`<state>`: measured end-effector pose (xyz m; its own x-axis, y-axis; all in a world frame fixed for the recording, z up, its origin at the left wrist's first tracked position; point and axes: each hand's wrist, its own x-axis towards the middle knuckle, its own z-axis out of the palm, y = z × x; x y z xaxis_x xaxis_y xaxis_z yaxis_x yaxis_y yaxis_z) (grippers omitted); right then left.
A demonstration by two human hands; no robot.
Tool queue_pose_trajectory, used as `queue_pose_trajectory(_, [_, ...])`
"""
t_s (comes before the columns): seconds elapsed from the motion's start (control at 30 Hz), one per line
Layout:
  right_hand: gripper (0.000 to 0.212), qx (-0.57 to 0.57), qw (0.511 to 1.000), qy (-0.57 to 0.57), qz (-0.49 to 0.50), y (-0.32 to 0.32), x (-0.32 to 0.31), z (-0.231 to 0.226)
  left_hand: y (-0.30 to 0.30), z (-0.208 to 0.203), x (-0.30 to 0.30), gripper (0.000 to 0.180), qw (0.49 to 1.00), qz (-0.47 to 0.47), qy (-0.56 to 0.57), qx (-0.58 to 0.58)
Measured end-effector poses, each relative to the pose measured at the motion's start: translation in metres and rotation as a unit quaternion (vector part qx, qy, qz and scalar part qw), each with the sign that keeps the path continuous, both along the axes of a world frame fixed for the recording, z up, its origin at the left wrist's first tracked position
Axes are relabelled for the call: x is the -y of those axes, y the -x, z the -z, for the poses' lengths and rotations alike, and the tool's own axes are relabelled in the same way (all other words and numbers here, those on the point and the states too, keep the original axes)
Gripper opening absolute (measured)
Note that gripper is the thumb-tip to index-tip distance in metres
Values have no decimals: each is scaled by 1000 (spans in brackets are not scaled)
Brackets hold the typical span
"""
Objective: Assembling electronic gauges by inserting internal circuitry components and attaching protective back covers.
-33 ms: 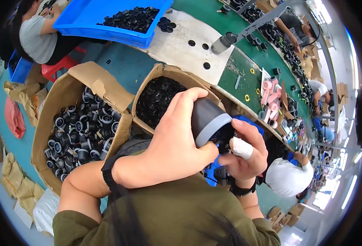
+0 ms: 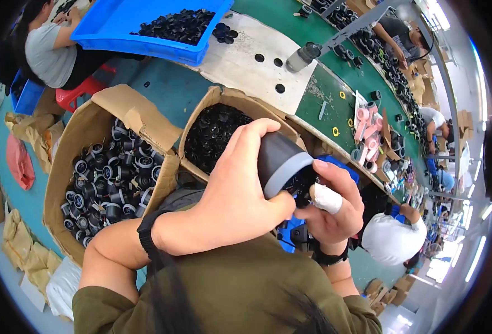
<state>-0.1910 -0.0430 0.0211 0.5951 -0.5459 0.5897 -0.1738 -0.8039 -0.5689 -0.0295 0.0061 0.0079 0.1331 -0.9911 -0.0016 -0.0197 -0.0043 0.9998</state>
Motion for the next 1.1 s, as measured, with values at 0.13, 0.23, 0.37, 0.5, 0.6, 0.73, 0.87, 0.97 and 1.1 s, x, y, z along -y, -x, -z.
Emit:
queue_pose_trajectory(0.13, [40, -9, 999, 27, 25, -3, 0, -1, -1, 0, 3, 66, 998, 24, -38, -41])
queue_pose_trajectory(0.23, [41, -19, 999, 10, 34, -4, 1, -7, -1, 1, 3, 63, 989, 50, -43, -132])
queue_pose_trajectory(0.37, [40, -41, 998, 11, 35, -7, 0, -15, -4, -1, 4, 68, 962, 103, -14, -252])
queue_pose_trajectory(0.5, [39, -66, 996, 32, 45, -7, 1, -18, -11, -2, 3, 73, 926, 153, -28, -344])
queue_pose_trajectory(0.6, [38, -73, 996, 47, 37, -7, 4, -18, -10, -2, 3, 74, 927, 150, -30, -343])
queue_pose_trajectory(0.73, [37, -67, 997, 41, 25, -6, 4, -17, -10, -3, 2, 74, 923, 151, -34, -351])
queue_pose_trajectory(0.87, [37, -66, 997, 35, 10, -5, 5, -17, -10, -3, 2, 74, 928, 148, -32, -340])
queue_pose_trajectory(0.97, [36, -67, 997, 32, 6, -4, 6, -16, -8, -1, 1, 73, 934, 137, -21, -331])
queue_pose_trajectory(1.1, [35, -65, 997, 35, 16, -3, 4, -16, -1, 1, 1, 74, 964, 99, 13, -247])
